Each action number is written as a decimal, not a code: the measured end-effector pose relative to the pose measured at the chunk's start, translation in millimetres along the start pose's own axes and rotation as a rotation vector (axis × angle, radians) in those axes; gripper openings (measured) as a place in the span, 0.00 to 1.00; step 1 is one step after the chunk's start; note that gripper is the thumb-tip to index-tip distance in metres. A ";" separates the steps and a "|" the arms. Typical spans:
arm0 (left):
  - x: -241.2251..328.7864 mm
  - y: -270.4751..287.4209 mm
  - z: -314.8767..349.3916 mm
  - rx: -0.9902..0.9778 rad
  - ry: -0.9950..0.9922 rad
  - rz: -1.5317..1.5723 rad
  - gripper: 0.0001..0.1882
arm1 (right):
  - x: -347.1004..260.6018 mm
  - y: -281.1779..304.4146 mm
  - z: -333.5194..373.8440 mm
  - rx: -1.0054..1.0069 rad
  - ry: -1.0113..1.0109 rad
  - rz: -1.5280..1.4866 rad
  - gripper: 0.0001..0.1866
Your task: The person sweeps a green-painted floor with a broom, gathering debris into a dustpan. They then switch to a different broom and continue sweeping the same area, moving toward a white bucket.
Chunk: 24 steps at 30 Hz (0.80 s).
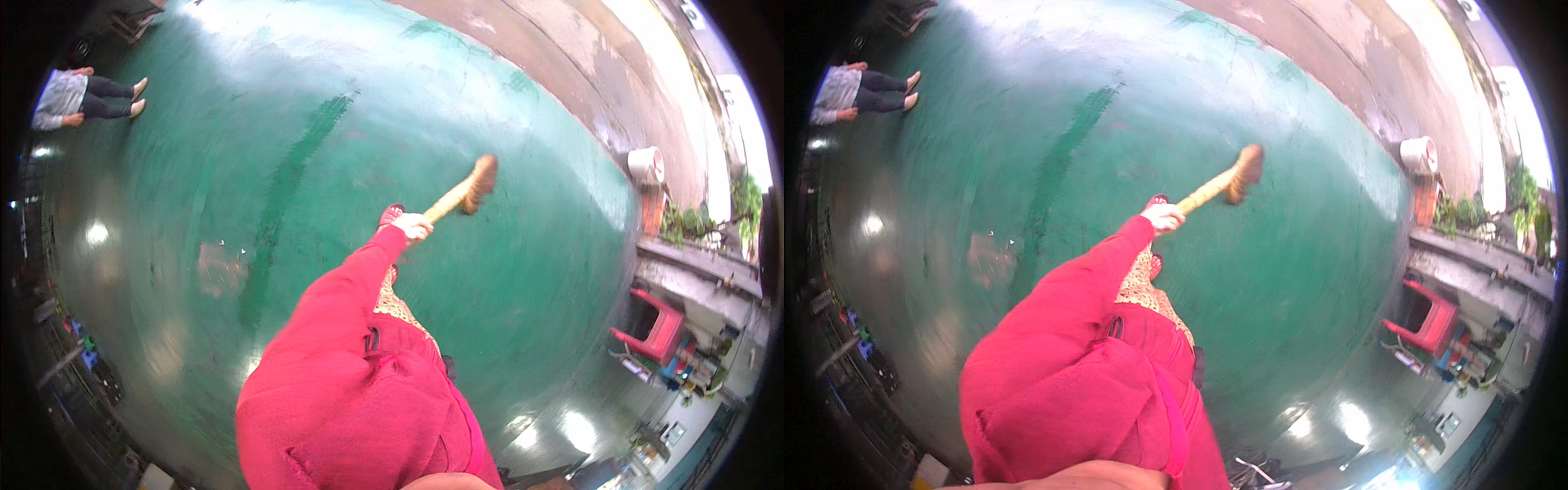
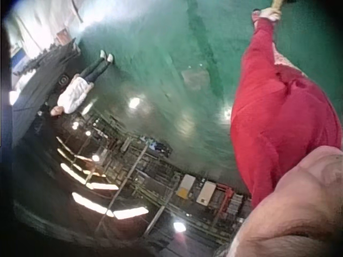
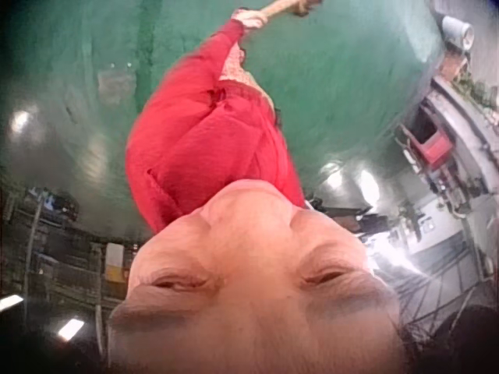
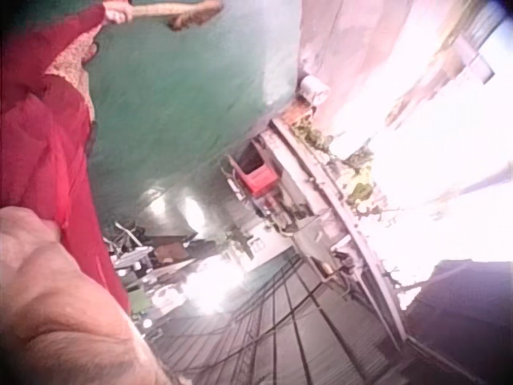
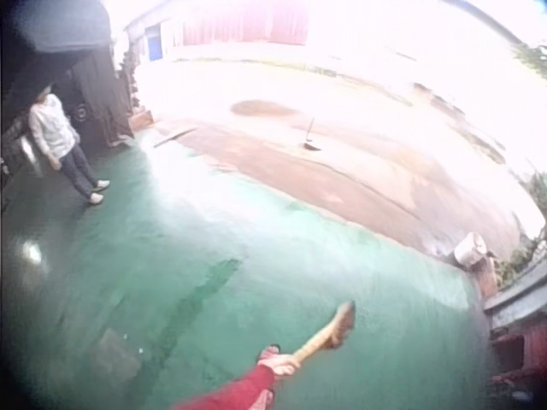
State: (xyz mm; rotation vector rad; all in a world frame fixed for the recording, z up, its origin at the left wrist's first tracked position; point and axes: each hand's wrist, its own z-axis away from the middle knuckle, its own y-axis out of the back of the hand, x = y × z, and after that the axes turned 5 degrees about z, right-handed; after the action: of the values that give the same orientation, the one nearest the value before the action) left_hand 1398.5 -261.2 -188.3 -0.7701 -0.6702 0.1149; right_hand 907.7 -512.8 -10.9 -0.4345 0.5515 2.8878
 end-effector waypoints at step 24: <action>182.4 -1.3 225.9 1.003 -0.361 0.429 0.19 | -319.4 30.4 -100.0 -0.059 -0.186 0.343 0.17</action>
State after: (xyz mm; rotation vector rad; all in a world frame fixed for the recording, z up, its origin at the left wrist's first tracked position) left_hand 1406.8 -64.6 25.2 0.1016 -0.6701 0.9251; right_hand 1227.4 -614.2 10.5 -0.0798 0.5589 3.2305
